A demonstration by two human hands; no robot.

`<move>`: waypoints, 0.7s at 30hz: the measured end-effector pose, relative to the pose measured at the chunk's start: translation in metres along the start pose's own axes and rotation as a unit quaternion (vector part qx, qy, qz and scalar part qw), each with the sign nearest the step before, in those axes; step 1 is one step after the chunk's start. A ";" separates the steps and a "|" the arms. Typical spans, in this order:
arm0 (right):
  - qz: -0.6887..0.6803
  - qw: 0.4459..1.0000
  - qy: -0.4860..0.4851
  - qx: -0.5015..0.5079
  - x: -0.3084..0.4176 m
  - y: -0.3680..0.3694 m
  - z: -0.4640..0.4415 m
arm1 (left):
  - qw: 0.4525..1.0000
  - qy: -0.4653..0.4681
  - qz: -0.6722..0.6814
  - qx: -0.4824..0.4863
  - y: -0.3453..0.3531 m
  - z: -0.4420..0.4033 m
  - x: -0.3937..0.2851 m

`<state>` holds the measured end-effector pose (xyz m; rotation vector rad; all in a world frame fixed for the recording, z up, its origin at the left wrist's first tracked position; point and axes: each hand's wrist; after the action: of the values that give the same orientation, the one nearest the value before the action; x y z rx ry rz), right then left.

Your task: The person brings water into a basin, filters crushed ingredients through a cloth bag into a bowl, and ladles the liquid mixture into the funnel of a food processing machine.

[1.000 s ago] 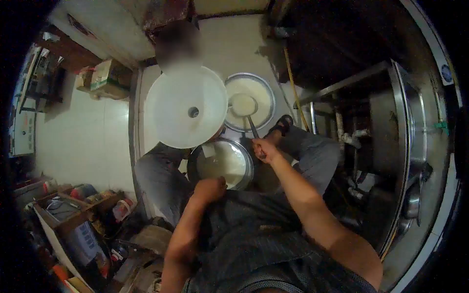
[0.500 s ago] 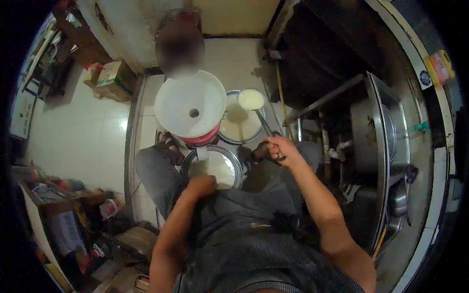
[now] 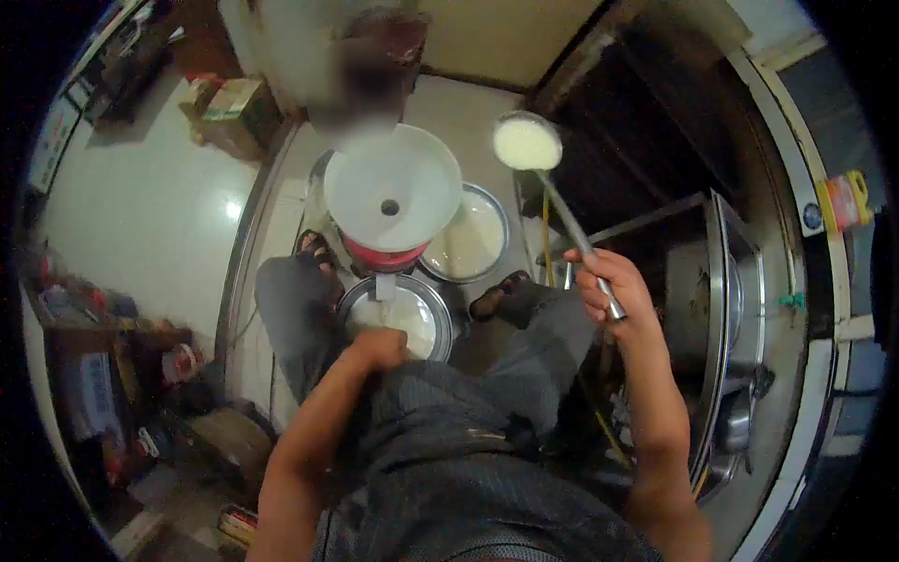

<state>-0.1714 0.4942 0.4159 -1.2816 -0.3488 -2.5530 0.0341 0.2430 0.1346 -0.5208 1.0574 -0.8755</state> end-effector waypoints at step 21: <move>0.065 0.991 0.051 0.103 -0.048 0.051 0.028 | 0.998 -0.024 0.037 -0.038 0.003 0.008 0.001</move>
<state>-0.1056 0.4620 0.3978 -1.0603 -0.4777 -2.3911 0.0431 0.2440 0.1352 -0.5593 1.0632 -0.7561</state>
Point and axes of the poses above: each hand's wrist, its own z-axis away from the middle knuckle, its own y-axis out of the palm, x = y × z, and after that the axes turned 11 degrees about -x, right-handed
